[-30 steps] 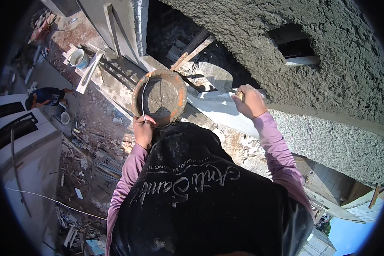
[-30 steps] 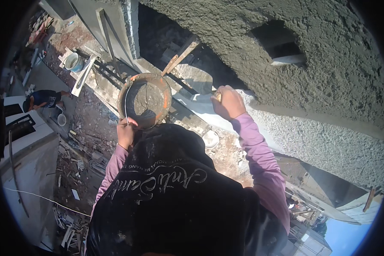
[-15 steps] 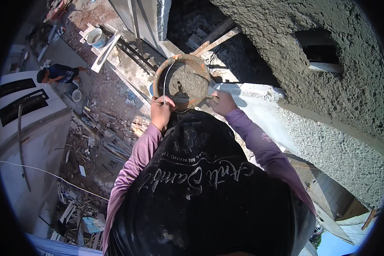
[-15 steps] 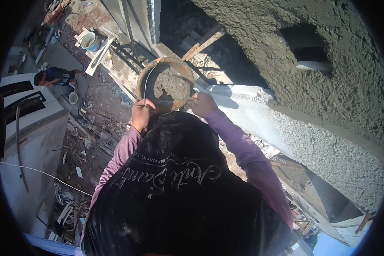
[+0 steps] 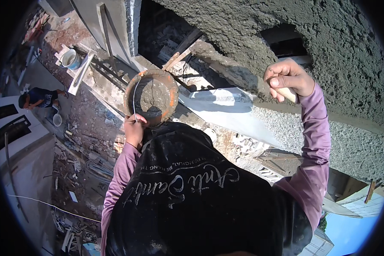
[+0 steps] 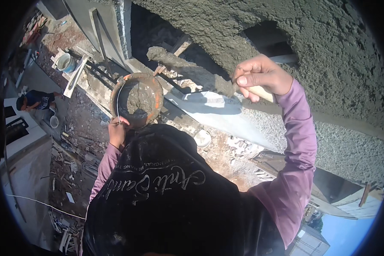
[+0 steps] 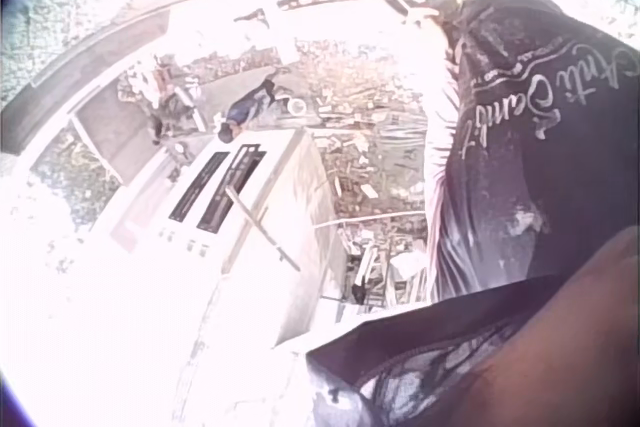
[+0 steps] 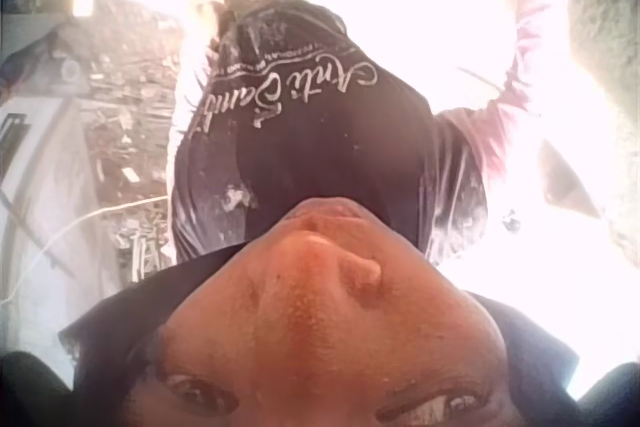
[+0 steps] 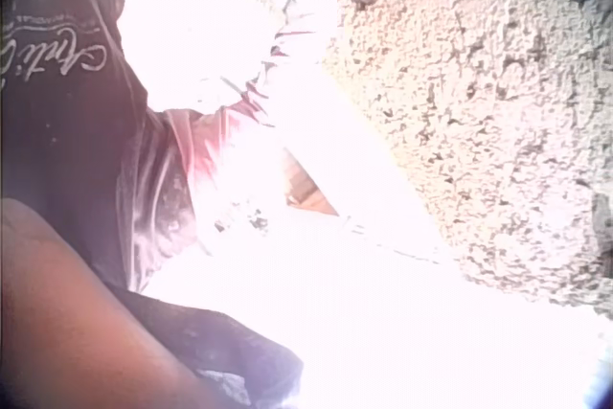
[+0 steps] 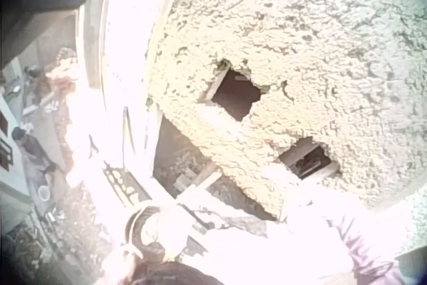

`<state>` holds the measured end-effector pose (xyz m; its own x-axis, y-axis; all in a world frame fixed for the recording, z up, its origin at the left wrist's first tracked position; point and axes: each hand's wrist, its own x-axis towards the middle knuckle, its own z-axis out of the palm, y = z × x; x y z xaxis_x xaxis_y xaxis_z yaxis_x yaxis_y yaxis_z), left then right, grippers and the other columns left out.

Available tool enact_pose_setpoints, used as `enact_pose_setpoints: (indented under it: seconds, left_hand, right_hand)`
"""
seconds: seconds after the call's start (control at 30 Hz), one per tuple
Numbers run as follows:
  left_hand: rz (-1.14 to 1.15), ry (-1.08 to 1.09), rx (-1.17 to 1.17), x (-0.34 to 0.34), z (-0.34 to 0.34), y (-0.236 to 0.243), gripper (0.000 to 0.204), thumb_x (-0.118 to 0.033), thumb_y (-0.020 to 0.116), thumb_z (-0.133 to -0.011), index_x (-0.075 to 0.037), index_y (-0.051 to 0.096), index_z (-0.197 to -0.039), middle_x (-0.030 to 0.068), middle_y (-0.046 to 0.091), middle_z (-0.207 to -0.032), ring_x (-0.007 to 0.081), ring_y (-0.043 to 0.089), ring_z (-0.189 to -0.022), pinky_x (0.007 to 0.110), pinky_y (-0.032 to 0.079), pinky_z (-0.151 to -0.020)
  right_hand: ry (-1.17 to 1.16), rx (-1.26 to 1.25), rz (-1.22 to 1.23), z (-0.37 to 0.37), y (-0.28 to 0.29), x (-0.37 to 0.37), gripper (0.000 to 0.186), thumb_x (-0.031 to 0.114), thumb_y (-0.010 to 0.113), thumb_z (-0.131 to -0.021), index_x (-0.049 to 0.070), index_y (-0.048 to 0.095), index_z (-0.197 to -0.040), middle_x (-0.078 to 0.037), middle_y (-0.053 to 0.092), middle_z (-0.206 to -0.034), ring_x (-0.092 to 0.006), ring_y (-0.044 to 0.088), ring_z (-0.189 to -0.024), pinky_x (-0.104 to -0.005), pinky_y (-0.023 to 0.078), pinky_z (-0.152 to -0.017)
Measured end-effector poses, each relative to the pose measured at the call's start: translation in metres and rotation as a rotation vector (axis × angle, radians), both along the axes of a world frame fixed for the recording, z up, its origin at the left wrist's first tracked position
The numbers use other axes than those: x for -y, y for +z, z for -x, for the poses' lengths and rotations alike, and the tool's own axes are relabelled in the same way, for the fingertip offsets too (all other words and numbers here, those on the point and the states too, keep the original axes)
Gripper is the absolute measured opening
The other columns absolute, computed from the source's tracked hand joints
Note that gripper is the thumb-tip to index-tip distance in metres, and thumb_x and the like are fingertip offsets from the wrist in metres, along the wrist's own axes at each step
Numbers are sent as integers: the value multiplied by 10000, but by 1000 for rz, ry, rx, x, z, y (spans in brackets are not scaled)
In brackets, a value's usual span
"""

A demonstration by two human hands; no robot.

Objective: The person scoops mortar from a bucket with a trowel, applies it onto an exterior wall, pours liquid from a plastic cup into the bucket, continues plastering the wall, and walks along the scaffolding planks.

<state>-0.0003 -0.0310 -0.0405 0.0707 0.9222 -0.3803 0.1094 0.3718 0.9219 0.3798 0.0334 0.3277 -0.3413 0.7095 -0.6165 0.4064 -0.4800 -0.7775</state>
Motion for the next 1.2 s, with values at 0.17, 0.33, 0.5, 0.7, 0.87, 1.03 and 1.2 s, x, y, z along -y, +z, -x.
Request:
enact_pose_setpoints:
  seconds: [0.17, 0.33, 0.5, 0.7, 0.87, 1.03, 1.2]
  left_hand:
    - [31, 36, 81, 2, -5, 4, 266, 108, 470, -831, -17, 577, -622, 80, 544, -816, 163, 590, -701, 280, 549, -641]
    - [-72, -23, -70, 7, 1, -23, 258, 105, 462, -817, -20, 581, -625, 77, 585, -732, 164, 595, -704, 269, 530, -669]
    - [86, 30, 92, -4, -9, 10, 248, 113, 445, -799, -16, 592, -645, 72, 607, -671, 146, 606, -622, 268, 514, -635]
    - [-4, -42, 86, 0, -19, 14, 247, 108, 448, -801, -13, 583, -632, 60, 598, -679, 139, 588, -611, 261, 489, -582]
    - [66, 67, 242, 8, -13, -11, 265, 131, 442, -844, 2, 564, -647, 70, 566, -724, 155, 605, -593, 276, 555, -606]
    - [101, 93, 235, 7, -2, -11, 273, 114, 464, -892, 3, 564, -662, 72, 545, -783, 174, 640, -625, 277, 560, -600]
    - [4, 78, 110, 10, 6, -3, 280, 100, 471, -899, -5, 572, -660, 65, 533, -791, 161, 630, -646, 272, 547, -589]
  right_hand:
    - [-535, 551, -344, -78, 24, -35, 257, 288, 576, -950, 70, 567, -814, 13, 507, -594, -60, 420, -416, -203, 313, -380]
    - [-515, 982, -747, -44, 130, 30, 257, 292, 558, -959, 59, 606, -863, 50, 462, -623, -28, 381, -504, -195, 253, -439]
    - [232, 1159, -730, 12, -24, 19, 270, 223, 664, -796, -32, 624, -875, -191, 648, -823, -415, 585, -714, -459, 471, -665]
    - [421, 938, -373, 117, -367, 41, 244, 217, 666, -744, 16, 718, -874, -234, 684, -931, -390, 678, -876, -437, 547, -820]
    - [15, 667, -401, 128, -382, 67, 304, 235, 695, -783, -25, 672, -938, -244, 664, -902, -404, 650, -857, -455, 510, -771]
    - [97, 559, -780, 90, -223, 55, 314, 232, 764, -762, -31, 636, -875, -199, 630, -783, -372, 624, -717, -425, 476, -643]
    - [182, 271, -488, 79, -60, 13, 164, 129, 701, -837, -23, 658, -883, -81, 656, -706, -145, 634, -623, -287, 476, -567]
